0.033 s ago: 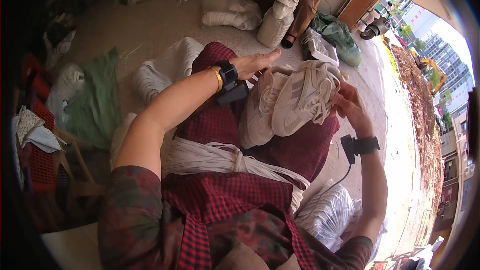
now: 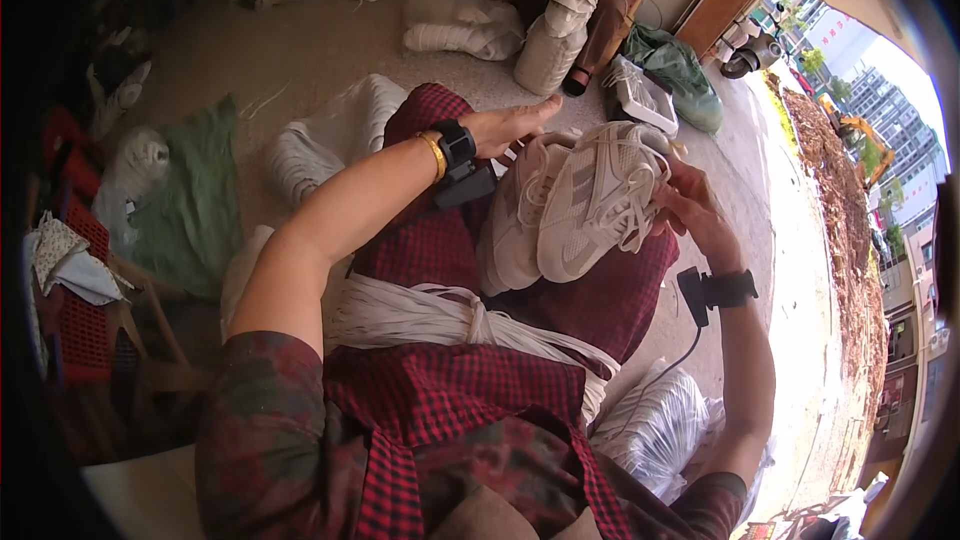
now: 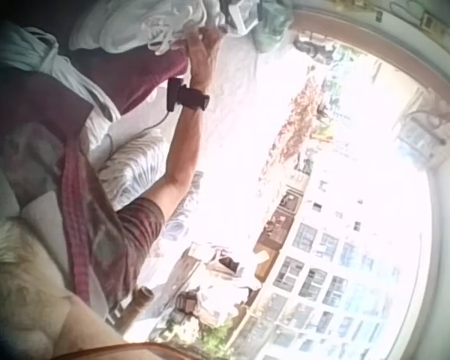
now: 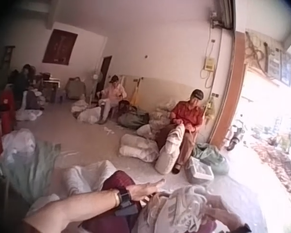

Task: Lacing a white sneaker while sitting in a shoe manufacturing workshop.

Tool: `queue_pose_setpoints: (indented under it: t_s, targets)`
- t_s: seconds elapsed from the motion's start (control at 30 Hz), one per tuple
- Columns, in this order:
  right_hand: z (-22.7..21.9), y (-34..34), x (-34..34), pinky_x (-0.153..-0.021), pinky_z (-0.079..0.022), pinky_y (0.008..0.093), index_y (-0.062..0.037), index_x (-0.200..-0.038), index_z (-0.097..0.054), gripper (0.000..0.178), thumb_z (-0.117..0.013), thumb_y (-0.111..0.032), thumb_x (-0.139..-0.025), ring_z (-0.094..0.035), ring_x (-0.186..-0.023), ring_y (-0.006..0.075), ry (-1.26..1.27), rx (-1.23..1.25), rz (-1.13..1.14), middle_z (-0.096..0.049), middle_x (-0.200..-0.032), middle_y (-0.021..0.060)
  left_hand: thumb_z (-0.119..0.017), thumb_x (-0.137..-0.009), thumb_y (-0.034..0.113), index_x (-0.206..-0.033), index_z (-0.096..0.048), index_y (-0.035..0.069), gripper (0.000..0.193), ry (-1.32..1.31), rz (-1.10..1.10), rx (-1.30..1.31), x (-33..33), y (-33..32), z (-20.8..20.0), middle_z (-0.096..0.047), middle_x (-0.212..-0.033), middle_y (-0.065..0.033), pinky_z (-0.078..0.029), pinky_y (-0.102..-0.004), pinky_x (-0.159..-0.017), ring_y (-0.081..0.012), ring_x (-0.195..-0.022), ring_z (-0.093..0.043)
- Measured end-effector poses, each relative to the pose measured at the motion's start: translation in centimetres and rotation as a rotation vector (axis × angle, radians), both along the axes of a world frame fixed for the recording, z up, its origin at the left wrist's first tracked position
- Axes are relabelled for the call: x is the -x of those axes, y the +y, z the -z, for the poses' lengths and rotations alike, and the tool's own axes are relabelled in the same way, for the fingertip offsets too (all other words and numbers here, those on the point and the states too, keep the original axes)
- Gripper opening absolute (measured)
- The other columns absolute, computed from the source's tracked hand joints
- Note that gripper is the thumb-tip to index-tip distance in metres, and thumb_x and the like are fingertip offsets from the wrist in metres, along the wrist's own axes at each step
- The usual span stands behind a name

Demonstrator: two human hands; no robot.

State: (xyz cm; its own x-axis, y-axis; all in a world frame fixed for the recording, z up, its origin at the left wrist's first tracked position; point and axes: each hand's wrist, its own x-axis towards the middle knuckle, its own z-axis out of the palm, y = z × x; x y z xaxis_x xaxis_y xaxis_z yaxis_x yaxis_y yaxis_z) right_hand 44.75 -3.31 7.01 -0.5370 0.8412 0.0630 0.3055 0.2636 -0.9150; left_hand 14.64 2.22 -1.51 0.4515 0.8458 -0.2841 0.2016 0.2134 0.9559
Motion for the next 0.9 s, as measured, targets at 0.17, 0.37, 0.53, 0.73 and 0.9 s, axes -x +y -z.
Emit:
queue_pose_setpoints:
  t_s: [0.17, 0.37, 0.53, 0.73, 0.9]
  targets:
    - [0.5, 0.8, 5.2, -0.050, -0.049, 0.0241, -0.0051, -0.134, -0.055, 0.043, -0.059, -0.031, -0.099, -0.070, -0.070, 0.0127, -0.318, -0.081, -0.052, -0.068, -0.091, 0.0077, -0.025, -0.092, 0.081, -0.145, -0.044, 0.004, 0.095, -0.180, 0.072, -0.069, -1.1, 0.0, 0.4, -0.049, -0.142, -0.0174, -0.038, -0.0454, -0.108, -0.0280, -0.133, -0.044]
    - [1.6, -0.4, 6.6, -0.054, -0.052, 0.0289, 0.0008, -0.120, -0.061, 0.034, -0.067, -0.018, -0.093, -0.063, -0.057, 0.0120, -0.303, -0.299, 0.014, -0.066, -0.079, 0.0075, -0.020, -0.087, 0.087, -0.152, -0.037, 0.008, 0.103, -0.163, 0.120, -0.148, 0.5, 0.9, 2.1, -0.043, -0.150, -0.0187, -0.035, -0.0453, -0.111, -0.0308, -0.139, -0.040]
    - [4.1, -0.2, 1.7, -0.068, -0.052, 0.0225, -0.0014, -0.123, -0.061, 0.034, -0.069, -0.017, -0.094, -0.062, -0.085, 0.0049, 0.112, -0.101, 0.118, -0.066, -0.100, -0.0001, -0.026, -0.088, 0.086, -0.141, -0.050, 0.002, 0.102, -0.086, 0.112, -0.090, -0.5, 1.3, 2.6, -0.058, -0.133, -0.0185, -0.042, -0.0462, -0.104, -0.0272, -0.125, -0.052]
    - [3.5, -1.8, -12.6, -0.090, -0.051, 0.0289, 0.0043, -0.138, -0.049, 0.046, -0.060, -0.005, -0.094, -0.060, -0.107, 0.0222, 0.572, -0.018, 0.574, -0.055, -0.127, 0.0120, -0.048, -0.086, 0.080, -0.145, -0.049, 0.005, 0.096, -0.018, 0.193, -0.055, -1.7, 1.0, 3.4, -0.051, -0.144, -0.0169, -0.040, -0.0446, -0.106, -0.0261, -0.135, -0.043]
    - [4.0, -4.9, -16.4, -0.049, -0.036, 0.0173, -0.0064, -0.129, -0.050, 0.028, -0.047, -0.020, -0.105, -0.045, -0.058, 0.0019, 0.666, 0.032, 0.644, -0.058, -0.085, -0.0012, -0.069, -0.083, 0.067, -0.140, -0.053, 0.006, 0.085, -0.064, 0.333, 0.001, -1.4, 0.1, 1.1, -0.052, -0.143, -0.0138, -0.039, -0.0392, -0.107, -0.0231, -0.133, -0.045]
